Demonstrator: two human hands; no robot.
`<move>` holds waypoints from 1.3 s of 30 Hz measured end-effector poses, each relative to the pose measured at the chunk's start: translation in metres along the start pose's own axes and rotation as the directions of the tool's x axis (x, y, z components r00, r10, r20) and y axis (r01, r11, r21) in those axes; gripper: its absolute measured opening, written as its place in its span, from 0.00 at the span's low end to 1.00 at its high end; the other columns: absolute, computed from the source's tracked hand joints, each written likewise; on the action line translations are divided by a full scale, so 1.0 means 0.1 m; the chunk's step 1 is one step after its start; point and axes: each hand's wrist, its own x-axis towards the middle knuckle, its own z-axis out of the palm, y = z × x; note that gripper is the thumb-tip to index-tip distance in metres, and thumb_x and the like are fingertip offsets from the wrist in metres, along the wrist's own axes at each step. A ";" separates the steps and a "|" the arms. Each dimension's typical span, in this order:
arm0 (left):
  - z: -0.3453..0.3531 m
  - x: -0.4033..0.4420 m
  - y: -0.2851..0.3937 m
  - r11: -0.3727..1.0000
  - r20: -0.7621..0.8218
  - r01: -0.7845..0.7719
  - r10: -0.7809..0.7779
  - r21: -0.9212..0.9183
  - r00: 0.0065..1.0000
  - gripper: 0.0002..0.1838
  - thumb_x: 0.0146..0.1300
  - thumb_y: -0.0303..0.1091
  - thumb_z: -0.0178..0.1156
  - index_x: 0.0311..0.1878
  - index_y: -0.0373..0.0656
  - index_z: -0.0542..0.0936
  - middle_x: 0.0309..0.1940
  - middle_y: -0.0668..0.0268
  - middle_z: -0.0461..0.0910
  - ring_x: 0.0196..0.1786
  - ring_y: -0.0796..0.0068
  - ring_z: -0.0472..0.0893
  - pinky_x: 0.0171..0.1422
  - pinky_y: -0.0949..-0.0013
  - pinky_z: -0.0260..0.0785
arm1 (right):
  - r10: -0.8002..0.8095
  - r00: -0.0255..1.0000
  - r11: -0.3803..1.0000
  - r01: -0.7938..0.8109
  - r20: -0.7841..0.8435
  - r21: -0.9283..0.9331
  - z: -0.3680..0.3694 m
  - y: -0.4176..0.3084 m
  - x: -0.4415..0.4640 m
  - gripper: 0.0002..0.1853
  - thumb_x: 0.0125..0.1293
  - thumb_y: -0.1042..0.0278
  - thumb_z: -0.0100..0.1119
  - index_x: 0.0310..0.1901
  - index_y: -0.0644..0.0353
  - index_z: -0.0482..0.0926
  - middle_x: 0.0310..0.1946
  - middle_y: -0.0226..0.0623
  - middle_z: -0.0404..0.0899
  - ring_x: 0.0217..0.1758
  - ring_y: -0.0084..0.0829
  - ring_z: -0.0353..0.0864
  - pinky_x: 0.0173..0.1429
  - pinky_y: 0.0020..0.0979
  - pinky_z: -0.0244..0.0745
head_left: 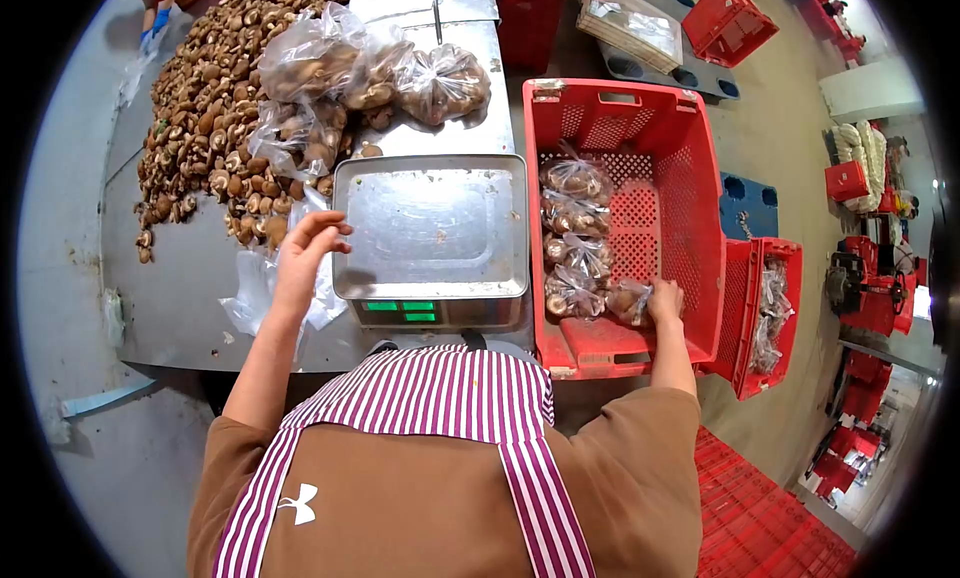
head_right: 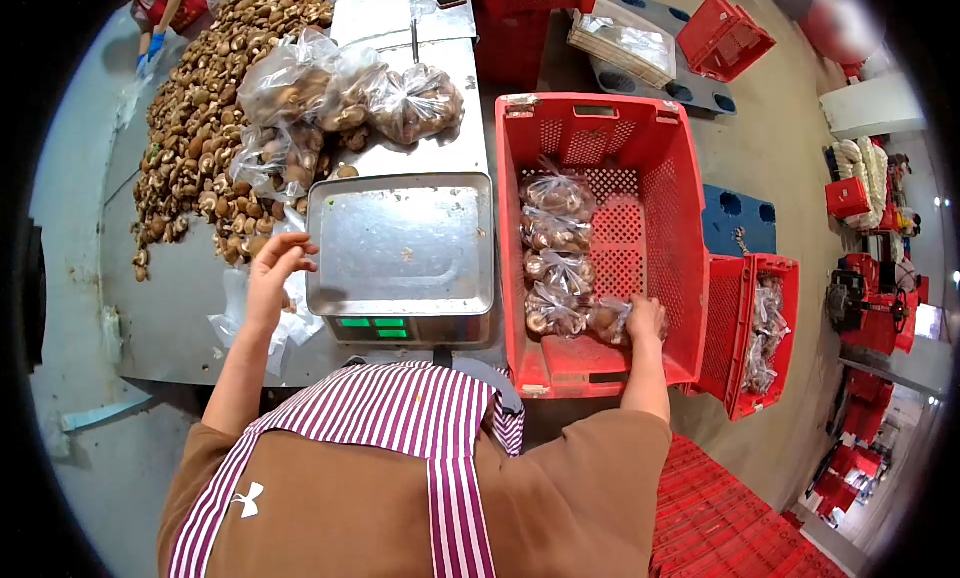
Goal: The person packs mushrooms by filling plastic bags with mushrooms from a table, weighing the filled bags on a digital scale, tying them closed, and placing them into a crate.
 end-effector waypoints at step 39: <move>-1.48 1.98 -0.26 0.965 -0.570 -0.261 0.210 -0.008 0.794 0.10 0.68 0.33 0.59 0.39 0.36 0.83 0.31 0.65 0.84 0.34 0.77 0.80 0.43 0.70 0.73 | 0.017 0.969 0.719 0.159 -0.245 0.676 0.19 -0.48 0.20 0.12 0.66 0.72 0.51 0.44 0.65 0.82 0.40 0.46 0.85 0.44 0.42 0.82 0.52 0.39 0.74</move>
